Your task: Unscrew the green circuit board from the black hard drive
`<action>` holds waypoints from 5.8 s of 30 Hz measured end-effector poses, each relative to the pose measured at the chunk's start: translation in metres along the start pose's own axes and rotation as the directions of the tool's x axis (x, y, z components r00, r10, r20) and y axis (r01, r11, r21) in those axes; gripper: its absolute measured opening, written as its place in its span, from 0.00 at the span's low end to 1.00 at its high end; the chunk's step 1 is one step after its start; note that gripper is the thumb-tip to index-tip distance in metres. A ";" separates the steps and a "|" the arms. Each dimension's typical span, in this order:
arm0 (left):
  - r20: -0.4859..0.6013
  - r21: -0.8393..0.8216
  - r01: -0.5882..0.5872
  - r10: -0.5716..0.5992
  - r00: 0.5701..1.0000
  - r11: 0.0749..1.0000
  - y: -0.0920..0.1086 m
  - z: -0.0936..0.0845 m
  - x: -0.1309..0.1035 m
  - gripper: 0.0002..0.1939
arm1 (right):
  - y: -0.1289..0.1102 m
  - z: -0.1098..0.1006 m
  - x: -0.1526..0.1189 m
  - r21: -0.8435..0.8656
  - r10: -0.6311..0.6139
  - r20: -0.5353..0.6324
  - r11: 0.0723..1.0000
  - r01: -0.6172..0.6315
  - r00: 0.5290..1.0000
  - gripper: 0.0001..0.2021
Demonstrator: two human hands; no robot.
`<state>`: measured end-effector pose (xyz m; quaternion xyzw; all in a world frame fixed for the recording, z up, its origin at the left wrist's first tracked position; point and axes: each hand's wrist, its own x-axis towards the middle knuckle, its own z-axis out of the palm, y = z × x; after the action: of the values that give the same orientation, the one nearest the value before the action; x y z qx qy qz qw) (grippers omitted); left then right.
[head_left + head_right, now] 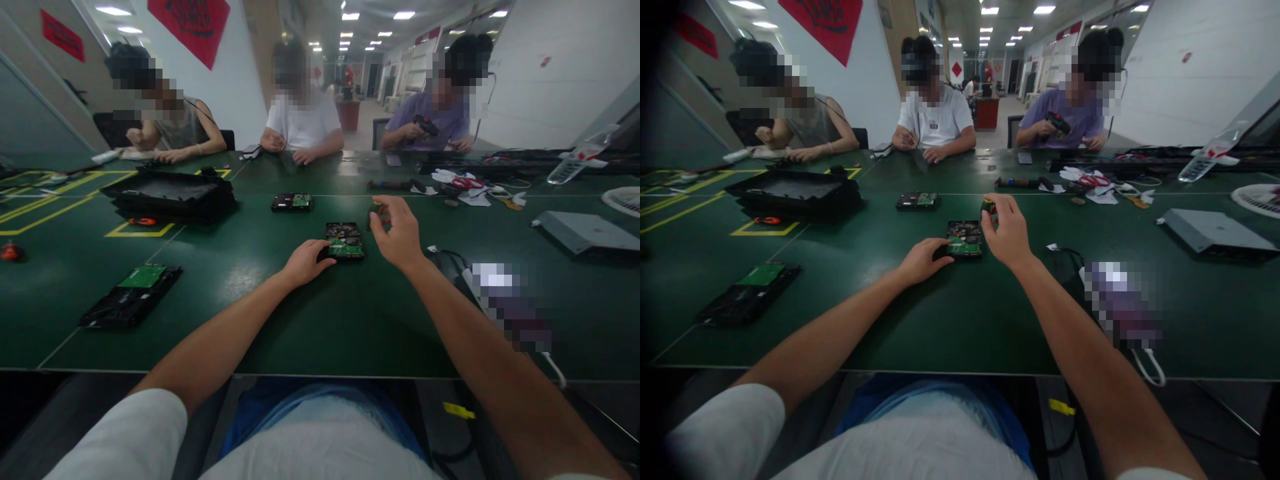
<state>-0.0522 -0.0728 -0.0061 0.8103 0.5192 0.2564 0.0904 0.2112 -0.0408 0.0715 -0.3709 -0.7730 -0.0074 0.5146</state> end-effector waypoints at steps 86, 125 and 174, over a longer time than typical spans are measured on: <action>0.071 -0.108 0.058 -0.051 0.996 0.992 0.010 -0.014 -0.006 0.30 | 0.018 0.000 -0.030 0.011 0.038 -0.075 0.999 -0.037 0.996 0.26; -0.177 -0.152 0.200 -0.225 0.958 0.968 0.014 0.013 0.014 0.11 | 0.019 0.002 -0.035 0.085 0.078 -0.127 0.994 -0.068 0.989 0.25; -0.197 -0.151 0.180 -0.208 0.958 0.972 0.013 0.016 0.014 0.10 | 0.020 0.003 -0.038 0.152 0.144 -0.050 0.979 -0.135 0.988 0.28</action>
<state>-0.0289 -0.0643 -0.0097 0.7158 0.5848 0.3645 0.1127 0.2273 -0.0466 0.0326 -0.3844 -0.7276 0.0752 0.5632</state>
